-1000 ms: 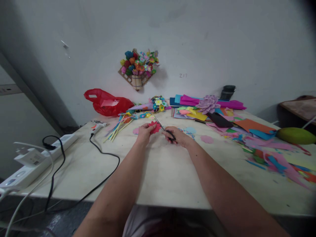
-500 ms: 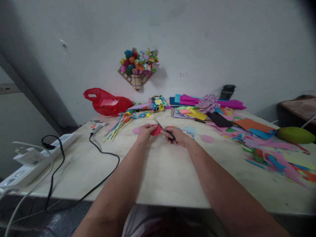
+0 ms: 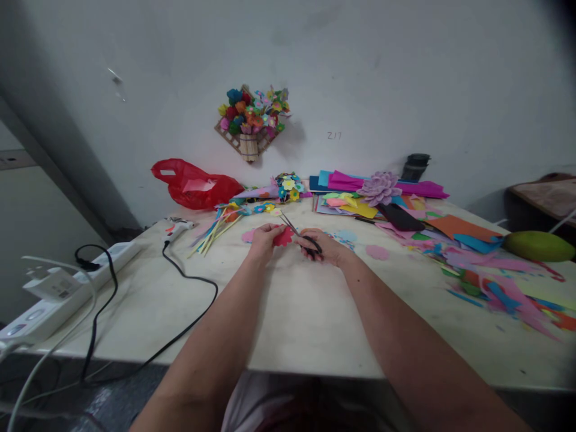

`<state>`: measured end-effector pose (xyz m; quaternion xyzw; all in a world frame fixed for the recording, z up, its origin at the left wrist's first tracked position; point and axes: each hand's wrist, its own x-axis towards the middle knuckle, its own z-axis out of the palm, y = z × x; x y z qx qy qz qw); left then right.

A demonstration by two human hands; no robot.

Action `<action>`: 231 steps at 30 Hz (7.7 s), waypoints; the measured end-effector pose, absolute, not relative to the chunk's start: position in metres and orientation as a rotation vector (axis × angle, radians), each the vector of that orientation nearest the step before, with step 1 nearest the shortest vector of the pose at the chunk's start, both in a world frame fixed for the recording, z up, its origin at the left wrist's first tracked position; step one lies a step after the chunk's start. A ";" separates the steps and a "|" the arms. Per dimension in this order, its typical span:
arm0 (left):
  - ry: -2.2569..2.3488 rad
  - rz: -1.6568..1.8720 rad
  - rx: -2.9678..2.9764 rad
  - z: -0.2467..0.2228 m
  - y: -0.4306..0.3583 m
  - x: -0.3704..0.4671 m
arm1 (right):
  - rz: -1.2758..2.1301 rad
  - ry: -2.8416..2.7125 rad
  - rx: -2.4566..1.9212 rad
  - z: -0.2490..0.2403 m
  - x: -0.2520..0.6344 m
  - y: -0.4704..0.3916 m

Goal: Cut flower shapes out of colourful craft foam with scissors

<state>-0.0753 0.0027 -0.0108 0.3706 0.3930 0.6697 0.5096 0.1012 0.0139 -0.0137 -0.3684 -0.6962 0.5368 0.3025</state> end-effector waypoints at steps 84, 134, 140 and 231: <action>0.905 1.577 0.988 -0.008 -0.001 -0.075 | 1.473 -1.838 -0.889 -0.007 0.109 0.011; 0.955 1.565 0.879 -0.004 -0.001 -0.073 | 1.354 -1.870 -1.045 -0.003 0.103 0.008; 0.963 1.564 0.881 -0.006 0.001 -0.074 | 1.321 -1.892 -1.051 -0.004 0.104 0.009; 0.932 1.557 0.887 -0.007 0.001 -0.074 | 1.375 -1.882 -1.020 -0.003 0.102 0.006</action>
